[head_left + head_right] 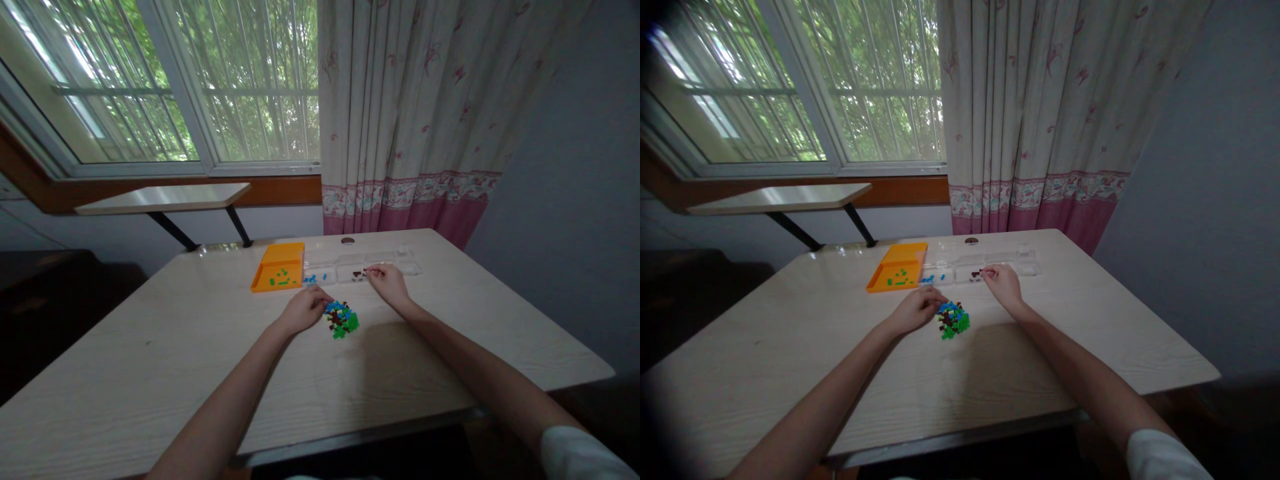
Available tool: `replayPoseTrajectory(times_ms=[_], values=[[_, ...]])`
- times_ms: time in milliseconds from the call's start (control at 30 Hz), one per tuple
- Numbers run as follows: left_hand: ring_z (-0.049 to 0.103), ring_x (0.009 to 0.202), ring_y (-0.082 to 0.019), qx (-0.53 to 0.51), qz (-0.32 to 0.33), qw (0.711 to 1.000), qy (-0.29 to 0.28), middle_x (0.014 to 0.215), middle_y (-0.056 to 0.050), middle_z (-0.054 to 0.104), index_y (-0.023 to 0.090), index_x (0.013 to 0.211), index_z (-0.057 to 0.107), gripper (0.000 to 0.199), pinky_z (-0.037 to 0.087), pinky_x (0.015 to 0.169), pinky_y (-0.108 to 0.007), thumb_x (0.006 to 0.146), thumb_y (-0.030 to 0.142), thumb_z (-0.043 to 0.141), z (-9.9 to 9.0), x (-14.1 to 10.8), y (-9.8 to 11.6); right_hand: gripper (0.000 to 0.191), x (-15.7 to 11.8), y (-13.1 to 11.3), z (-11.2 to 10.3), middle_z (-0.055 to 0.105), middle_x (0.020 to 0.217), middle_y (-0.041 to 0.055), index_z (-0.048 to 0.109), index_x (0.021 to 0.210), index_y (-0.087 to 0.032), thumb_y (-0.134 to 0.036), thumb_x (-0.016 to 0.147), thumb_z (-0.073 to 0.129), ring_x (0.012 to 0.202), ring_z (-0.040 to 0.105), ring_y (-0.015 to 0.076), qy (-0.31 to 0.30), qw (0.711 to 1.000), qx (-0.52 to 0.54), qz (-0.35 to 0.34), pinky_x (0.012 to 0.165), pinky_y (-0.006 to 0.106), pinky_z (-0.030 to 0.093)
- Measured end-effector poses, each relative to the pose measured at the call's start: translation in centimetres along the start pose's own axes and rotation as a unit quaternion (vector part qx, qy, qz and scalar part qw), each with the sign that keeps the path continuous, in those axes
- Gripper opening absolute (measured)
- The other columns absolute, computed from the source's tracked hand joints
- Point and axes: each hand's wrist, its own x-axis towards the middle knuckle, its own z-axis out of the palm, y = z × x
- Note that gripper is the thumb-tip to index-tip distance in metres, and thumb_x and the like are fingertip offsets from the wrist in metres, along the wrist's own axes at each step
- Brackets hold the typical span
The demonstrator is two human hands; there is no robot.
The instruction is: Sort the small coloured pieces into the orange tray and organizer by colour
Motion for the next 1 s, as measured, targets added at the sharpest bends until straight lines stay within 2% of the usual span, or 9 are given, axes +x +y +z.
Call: replayPoseTrajectory(times_ms=[100,233,433,533,767,1000], values=[[0.055,0.081,-0.015,0.000,-0.003,1.000,-0.002,0.083,-0.005,0.062,0.019,0.087,0.066,0.023,0.043,0.076,-0.027,0.075,0.017,0.047,0.0,0.0,0.2,0.019,-0.3,0.0,0.1,0.065,0.073,0.0035,0.067,0.083,-0.019,-0.028,0.076,0.052,0.070,0.054,0.0168,-0.016,1.000,-0.005,-0.021,0.067,0.028,0.041],[0.055,0.081,-0.016,0.012,-0.007,1.000,-0.002,0.083,-0.005,0.062,0.019,0.087,0.066,0.022,0.043,0.075,-0.027,0.076,0.021,0.047,0.0,0.0,0.4,0.017,-1.0,-1.2,-0.2,0.065,0.081,0.0050,0.066,0.086,-0.018,-0.021,0.078,0.051,0.078,0.055,0.0176,-0.053,0.994,0.033,-0.087,0.073,0.030,0.041],[0.054,0.082,-0.015,0.032,-0.005,0.999,-0.004,0.084,-0.004,0.061,0.021,0.087,0.065,0.020,0.042,0.075,-0.026,0.076,0.023,0.049,0.1,-0.2,0.5,0.015,-2.2,-3.3,-0.2,0.065,0.081,0.0045,0.065,0.085,-0.019,-0.018,0.078,0.051,0.080,0.056,0.0160,-0.202,0.955,0.087,-0.197,0.075,0.028,0.041],[0.054,0.082,-0.015,0.038,-0.001,0.999,-0.002,0.084,-0.004,0.060,0.020,0.085,0.064,0.018,0.042,0.075,-0.025,0.076,0.023,0.048,0.2,-0.2,0.5,0.017,-2.7,-3.8,-0.1,0.065,0.082,0.0039,0.064,0.089,-0.019,-0.018,0.079,0.050,0.079,0.056,0.0151,-0.250,0.940,0.086,-0.217,0.074,0.027,0.040],[0.053,0.079,-0.014,0.027,-0.007,1.000,0.013,0.084,-0.004,0.056,0.018,0.081,0.061,0.019,0.042,0.073,-0.025,0.080,0.023,0.042,0.7,-0.1,0.9,0.018,-2.8,-4.1,-0.2,0.065,0.083,0.0044,0.064,0.090,-0.018,-0.018,0.080,0.048,0.079,0.056,0.0147,-0.251,0.940,0.092,-0.211,0.074,0.026,0.040],[0.051,0.075,-0.014,-0.043,-0.009,0.998,0.055,0.078,-0.004,0.055,0.015,0.078,0.057,0.017,0.040,0.069,-0.025,0.081,0.021,0.041,1.0,0.1,2.5,0.016,-2.7,-3.7,-0.2,0.062,0.080,0.0033,0.061,0.092,-0.018,-0.024,0.080,0.052,0.075,0.054,0.0139,-0.199,0.957,0.074,-0.200,0.071,0.026,0.040]])
